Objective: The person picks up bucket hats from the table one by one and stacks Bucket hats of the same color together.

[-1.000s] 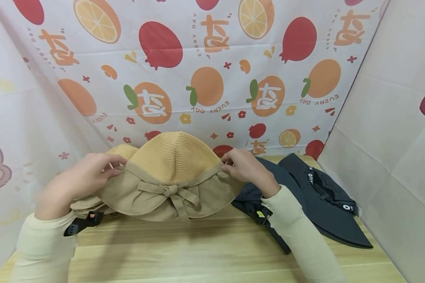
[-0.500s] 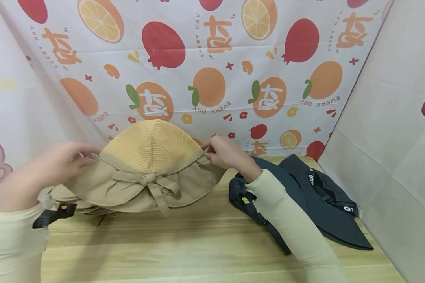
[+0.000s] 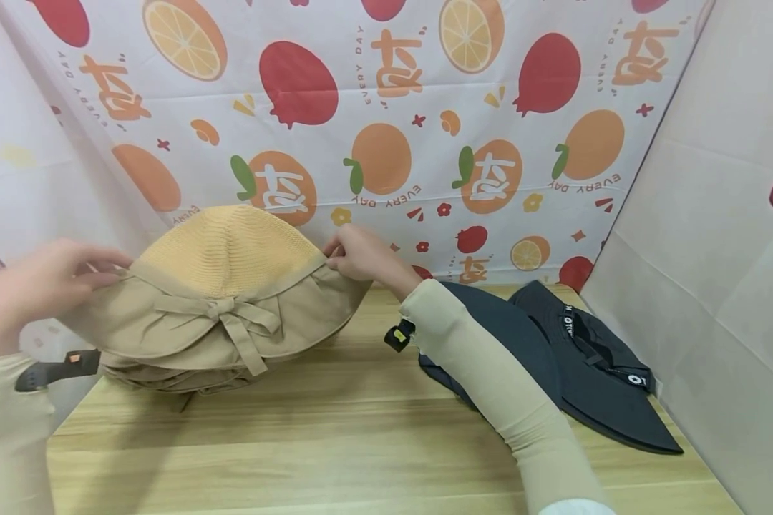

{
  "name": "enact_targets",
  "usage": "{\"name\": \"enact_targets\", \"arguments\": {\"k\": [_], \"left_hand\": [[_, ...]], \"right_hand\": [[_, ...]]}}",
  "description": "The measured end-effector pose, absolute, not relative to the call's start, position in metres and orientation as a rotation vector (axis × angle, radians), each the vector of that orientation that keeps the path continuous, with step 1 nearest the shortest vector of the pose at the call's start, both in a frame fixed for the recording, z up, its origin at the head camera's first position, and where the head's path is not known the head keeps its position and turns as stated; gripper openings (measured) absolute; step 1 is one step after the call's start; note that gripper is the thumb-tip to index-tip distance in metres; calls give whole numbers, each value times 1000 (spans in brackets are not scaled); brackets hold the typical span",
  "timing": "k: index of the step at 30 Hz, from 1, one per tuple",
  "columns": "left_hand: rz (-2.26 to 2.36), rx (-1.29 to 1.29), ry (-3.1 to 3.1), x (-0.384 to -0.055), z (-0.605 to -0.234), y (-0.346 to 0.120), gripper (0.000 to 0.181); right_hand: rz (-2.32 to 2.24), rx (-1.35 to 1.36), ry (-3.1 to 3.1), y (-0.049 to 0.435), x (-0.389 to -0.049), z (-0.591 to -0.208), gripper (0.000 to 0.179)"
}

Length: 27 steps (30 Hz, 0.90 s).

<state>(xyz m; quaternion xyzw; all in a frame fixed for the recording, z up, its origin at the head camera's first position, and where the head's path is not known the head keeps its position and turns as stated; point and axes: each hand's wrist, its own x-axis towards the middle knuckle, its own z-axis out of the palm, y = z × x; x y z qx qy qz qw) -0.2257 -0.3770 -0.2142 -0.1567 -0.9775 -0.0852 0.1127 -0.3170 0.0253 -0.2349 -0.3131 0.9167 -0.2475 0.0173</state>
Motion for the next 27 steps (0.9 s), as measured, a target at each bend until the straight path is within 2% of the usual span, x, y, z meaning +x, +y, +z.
{"name": "enact_targets", "arguments": {"k": [27], "left_hand": [[-157,-367,-3013,-250,-205,-416,26]], "right_hand": [[-741,-928,2749,-34,-359,-245,28]]}}
